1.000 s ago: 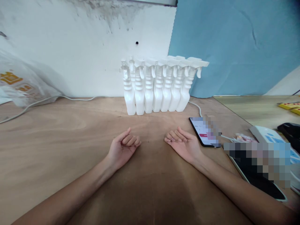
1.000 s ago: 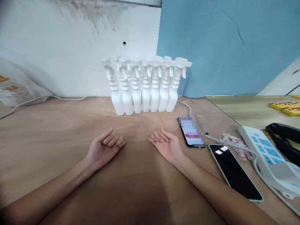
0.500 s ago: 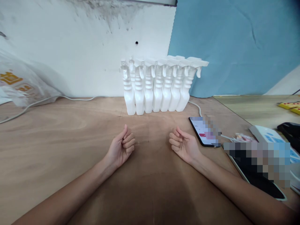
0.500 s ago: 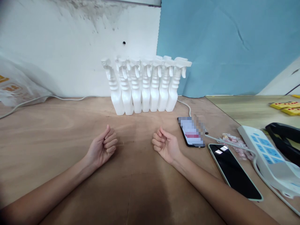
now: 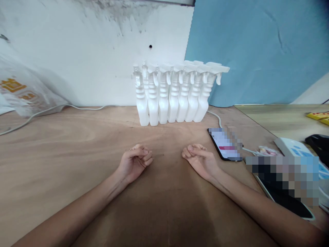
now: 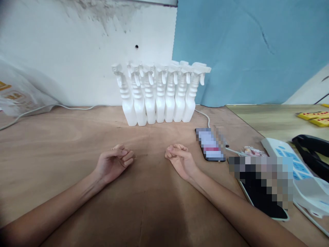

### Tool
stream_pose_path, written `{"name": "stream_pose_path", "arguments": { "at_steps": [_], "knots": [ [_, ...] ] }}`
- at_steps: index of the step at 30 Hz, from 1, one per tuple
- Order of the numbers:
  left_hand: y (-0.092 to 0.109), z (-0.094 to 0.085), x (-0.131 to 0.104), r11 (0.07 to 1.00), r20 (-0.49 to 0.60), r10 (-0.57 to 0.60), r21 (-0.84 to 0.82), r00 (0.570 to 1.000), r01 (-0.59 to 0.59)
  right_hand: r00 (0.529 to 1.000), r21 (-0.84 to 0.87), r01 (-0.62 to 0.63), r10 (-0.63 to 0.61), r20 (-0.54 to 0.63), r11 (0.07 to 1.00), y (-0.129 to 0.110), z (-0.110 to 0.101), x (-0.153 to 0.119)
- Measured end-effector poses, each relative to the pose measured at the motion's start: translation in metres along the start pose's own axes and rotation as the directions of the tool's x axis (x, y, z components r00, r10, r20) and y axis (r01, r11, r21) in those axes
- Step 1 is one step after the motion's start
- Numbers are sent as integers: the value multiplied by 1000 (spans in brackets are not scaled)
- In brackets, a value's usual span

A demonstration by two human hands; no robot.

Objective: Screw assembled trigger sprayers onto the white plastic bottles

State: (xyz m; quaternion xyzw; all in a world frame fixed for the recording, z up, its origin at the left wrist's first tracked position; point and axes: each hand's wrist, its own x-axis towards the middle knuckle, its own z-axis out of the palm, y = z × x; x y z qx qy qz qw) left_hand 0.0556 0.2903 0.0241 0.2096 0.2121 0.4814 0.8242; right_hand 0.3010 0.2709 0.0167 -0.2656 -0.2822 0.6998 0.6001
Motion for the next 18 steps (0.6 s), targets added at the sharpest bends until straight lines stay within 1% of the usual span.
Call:
{"name": "stream_pose_path", "arguments": {
  "at_steps": [3, 7, 10, 12, 14, 15, 16, 18],
  "knots": [
    [3, -4, -1, 1000, 3, -24, -10, 1000, 24, 999, -4, -33, 33, 31, 999, 1, -6, -1],
    [4, -8, -2, 998, 32, -40, -37, 999, 41, 991, 24, -88, 85, 102, 996, 0, -16, -2],
    [1, -7, -2, 997, 60, -38, -70, 997, 42, 978, 67, -125, 112, 175, 990, 1, -20, -1],
    [1, -6, -3, 994, 80, -47, -95, 996, 54, 961, 99, -165, 137, 241, 981, 1, -21, 0],
    [3, -5, -4, 989, 105, -81, -111, 991, 92, 927, 127, -229, 177, 330, 965, 0, -22, 1],
    [5, -6, -4, 986, 118, -110, -113, 987, 123, 902, 135, -270, 201, 382, 953, 0, -23, 1],
    [8, -7, -5, 981, 130, -146, -111, 981, 160, 869, 138, -316, 228, 438, 939, 0, -24, 1],
    [13, -9, -7, 966, 147, -225, -98, 963, 241, 783, 117, -414, 287, 552, 903, -1, -27, 0]
  ]
}}
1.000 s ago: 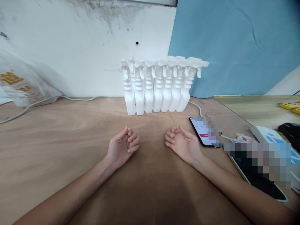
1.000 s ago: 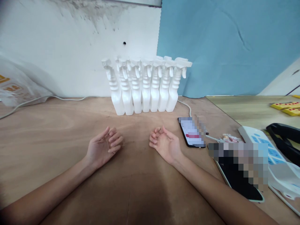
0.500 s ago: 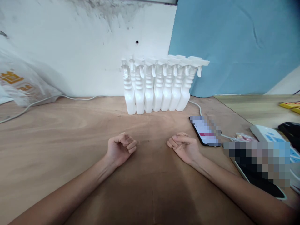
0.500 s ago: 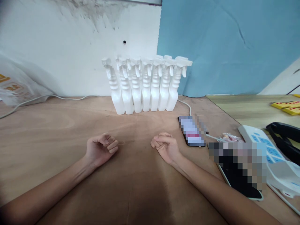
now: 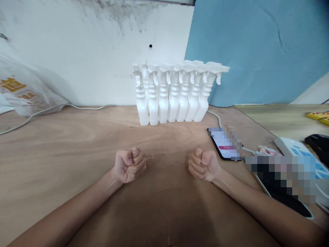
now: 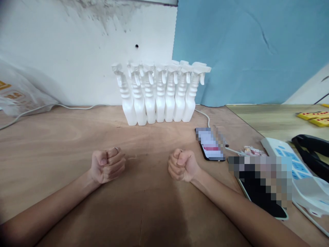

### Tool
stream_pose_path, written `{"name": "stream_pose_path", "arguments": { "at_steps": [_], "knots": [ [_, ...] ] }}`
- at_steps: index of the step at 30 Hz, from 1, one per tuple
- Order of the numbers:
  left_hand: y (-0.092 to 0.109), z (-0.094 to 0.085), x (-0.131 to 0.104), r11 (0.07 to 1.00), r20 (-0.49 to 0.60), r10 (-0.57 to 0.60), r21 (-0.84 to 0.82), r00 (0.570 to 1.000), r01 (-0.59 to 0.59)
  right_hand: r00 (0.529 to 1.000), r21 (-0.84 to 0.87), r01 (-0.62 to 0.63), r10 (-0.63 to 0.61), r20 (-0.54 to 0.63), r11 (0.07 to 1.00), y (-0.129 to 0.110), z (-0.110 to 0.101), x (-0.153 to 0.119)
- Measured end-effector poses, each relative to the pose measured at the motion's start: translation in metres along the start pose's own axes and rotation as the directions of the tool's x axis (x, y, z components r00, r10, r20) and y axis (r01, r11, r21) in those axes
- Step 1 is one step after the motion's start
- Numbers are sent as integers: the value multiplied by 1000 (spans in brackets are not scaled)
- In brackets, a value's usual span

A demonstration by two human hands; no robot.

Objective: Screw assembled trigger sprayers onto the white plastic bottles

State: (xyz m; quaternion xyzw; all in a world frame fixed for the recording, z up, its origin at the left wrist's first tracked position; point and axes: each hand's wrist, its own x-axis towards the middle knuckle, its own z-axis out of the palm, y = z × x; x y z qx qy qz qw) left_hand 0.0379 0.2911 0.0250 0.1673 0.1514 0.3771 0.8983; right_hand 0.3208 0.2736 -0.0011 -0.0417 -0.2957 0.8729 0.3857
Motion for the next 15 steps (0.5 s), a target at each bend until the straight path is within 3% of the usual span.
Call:
{"name": "stream_pose_path", "arguments": {
  "at_steps": [4, 7, 11, 15],
  "knots": [
    [5, 0, -5, 996, -29, -84, -5, 996, 84, 960, 2, -214, 210, 184, 977, 0, -1, -5],
    [5, 5, -2, 999, -69, 14, -34, 998, -16, 945, -2, -252, 247, 212, 968, 0, 1, -4],
    [9, 10, 9, 952, -164, 278, -85, 947, -294, 997, 67, -24, 19, 69, 997, -3, 1, 2],
    [18, 8, 13, 907, -297, 377, -73, 877, -415, 967, 88, 233, -221, -123, 969, -7, -2, 5]
  ]
}}
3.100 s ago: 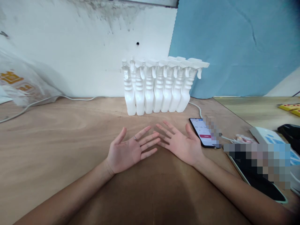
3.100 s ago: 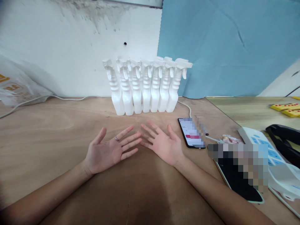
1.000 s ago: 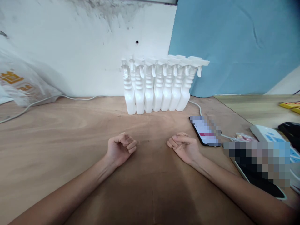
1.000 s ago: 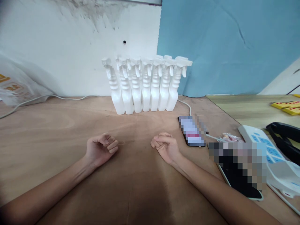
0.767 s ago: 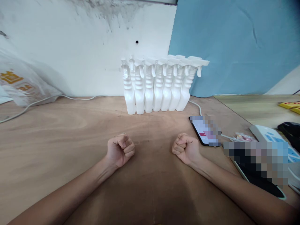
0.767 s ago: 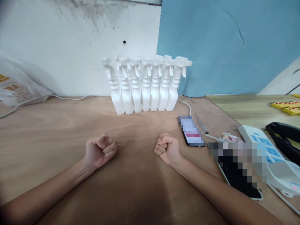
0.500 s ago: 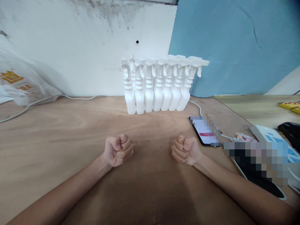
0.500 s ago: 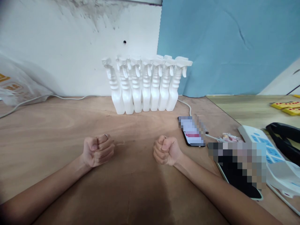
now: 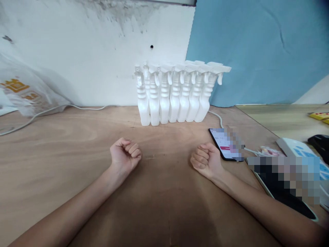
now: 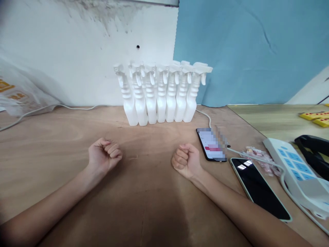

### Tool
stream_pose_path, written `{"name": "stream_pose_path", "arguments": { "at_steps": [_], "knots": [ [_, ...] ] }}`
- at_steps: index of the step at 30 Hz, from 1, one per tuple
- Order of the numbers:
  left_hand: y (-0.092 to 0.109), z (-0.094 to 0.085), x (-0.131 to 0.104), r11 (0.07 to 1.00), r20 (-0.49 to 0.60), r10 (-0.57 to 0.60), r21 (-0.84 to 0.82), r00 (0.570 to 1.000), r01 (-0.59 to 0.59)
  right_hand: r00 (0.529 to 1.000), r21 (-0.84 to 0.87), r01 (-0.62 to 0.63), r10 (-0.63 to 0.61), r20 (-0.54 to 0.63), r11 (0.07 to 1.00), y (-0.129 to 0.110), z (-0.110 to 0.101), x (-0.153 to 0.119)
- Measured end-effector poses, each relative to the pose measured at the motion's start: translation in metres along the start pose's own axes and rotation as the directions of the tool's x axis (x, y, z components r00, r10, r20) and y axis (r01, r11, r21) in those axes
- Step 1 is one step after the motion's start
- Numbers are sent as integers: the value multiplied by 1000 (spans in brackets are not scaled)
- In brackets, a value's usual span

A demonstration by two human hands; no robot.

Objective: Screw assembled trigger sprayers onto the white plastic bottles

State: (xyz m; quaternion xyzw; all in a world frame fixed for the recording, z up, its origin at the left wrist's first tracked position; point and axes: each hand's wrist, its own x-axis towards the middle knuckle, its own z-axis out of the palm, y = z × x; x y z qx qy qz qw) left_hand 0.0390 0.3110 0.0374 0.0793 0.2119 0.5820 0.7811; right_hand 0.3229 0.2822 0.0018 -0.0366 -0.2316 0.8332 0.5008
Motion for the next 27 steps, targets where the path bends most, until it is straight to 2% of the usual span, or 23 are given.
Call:
{"name": "stream_pose_path", "arguments": {
  "at_steps": [4, 8, 13, 17, 20, 23, 25, 27],
  "knots": [
    [3, -2, 2, 999, -102, 49, 16, 994, -48, 979, -6, 119, -119, -163, 993, 0, 0, -1],
    [2, 1, 1, 997, -162, 69, 41, 984, -64, 930, -31, 195, -195, -311, 980, 0, 3, -3],
    [0, 4, 2, 994, -195, 75, 95, 978, -58, 860, -52, 254, -251, -444, 966, -5, 5, -3],
    [0, 2, 3, 981, -180, 87, 185, 980, -53, 830, -48, 264, -252, -498, 963, -10, 5, -4],
    [1, 0, 2, 953, -137, 106, 296, 985, -61, 829, -33, 246, -228, -512, 969, -12, 4, -4],
    [2, -2, 7, 891, -67, 149, 441, 987, -104, 849, -14, 181, -163, -503, 983, -13, 5, -2],
    [3, -5, 17, 821, -14, 208, 547, 978, -167, 867, 0, 110, -96, -488, 994, -14, 7, 2],
    [3, -9, 32, 713, 43, 312, 649, 949, -264, 884, 7, 55, -46, -466, 998, -13, 9, 5]
  ]
}}
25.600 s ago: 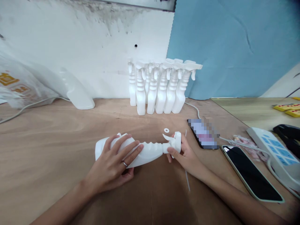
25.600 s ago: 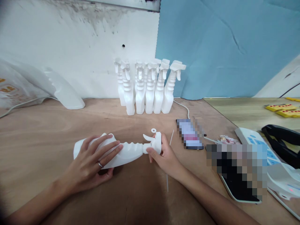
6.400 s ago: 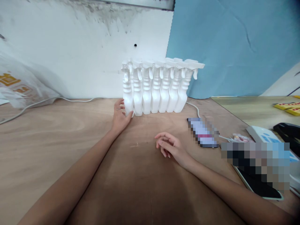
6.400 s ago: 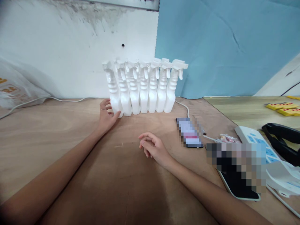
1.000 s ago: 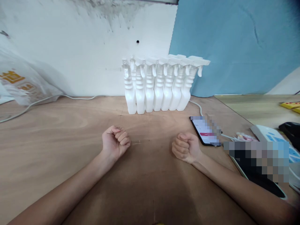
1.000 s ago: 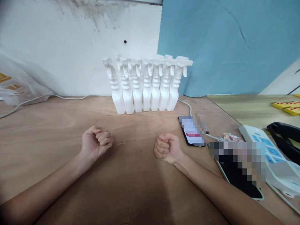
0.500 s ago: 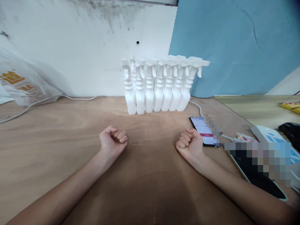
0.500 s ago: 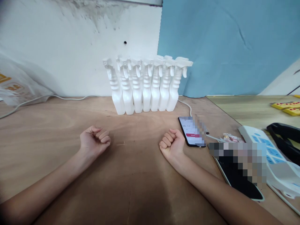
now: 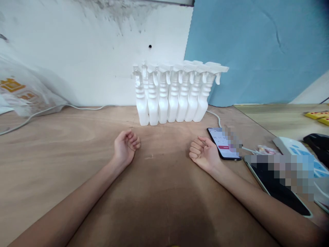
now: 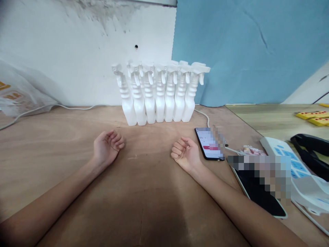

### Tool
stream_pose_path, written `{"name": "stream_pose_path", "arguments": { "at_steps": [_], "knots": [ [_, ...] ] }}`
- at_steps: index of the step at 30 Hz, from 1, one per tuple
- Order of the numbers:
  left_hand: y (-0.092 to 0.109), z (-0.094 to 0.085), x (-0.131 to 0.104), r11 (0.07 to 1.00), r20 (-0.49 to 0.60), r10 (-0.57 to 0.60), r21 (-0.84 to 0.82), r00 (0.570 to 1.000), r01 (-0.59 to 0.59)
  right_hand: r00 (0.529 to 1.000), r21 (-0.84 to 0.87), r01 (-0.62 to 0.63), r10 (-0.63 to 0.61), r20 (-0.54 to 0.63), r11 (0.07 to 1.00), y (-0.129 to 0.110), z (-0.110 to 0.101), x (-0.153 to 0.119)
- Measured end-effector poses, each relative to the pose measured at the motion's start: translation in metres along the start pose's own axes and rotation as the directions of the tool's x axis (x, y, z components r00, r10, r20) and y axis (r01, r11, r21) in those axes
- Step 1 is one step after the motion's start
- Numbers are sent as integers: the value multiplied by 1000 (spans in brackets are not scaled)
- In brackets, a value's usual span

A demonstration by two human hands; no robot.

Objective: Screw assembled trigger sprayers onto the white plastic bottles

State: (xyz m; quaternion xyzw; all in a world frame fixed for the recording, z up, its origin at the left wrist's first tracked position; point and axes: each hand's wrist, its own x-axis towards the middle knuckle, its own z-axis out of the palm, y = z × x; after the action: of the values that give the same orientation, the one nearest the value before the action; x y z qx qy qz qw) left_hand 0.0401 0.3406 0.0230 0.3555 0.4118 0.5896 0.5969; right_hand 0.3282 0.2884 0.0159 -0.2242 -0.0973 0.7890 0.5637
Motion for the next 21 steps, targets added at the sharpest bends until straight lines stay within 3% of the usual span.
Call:
{"name": "stream_pose_path", "arguments": {
  "at_steps": [2, 4, 8, 11, 15, 21],
  "knots": [
    [-7, 1, 17, 979, -48, 153, 146, 987, -145, 999, -10, -20, 20, 30, 1000, 2, 3, 1],
    [-13, 3, 35, 915, -90, 306, 303, 948, -266, 998, -17, -26, 27, 57, 1000, 4, 4, 1],
    [-18, 9, 66, 752, -81, 483, 548, 872, -366, 995, -18, -24, 26, 96, 1000, 7, 4, 1],
    [-19, 11, 84, 684, -40, 519, 619, 854, -387, 993, -13, -26, 28, 113, 1000, 6, 3, 1],
    [-20, 6, 97, 681, -1, 500, 618, 866, -392, 992, -12, -27, 28, 126, 1000, 5, 2, 1],
    [-11, -18, 75, 749, -70, 526, 510, 847, -423, 992, -48, -12, 18, 126, 999, 6, 1, -2]
  ]
}}
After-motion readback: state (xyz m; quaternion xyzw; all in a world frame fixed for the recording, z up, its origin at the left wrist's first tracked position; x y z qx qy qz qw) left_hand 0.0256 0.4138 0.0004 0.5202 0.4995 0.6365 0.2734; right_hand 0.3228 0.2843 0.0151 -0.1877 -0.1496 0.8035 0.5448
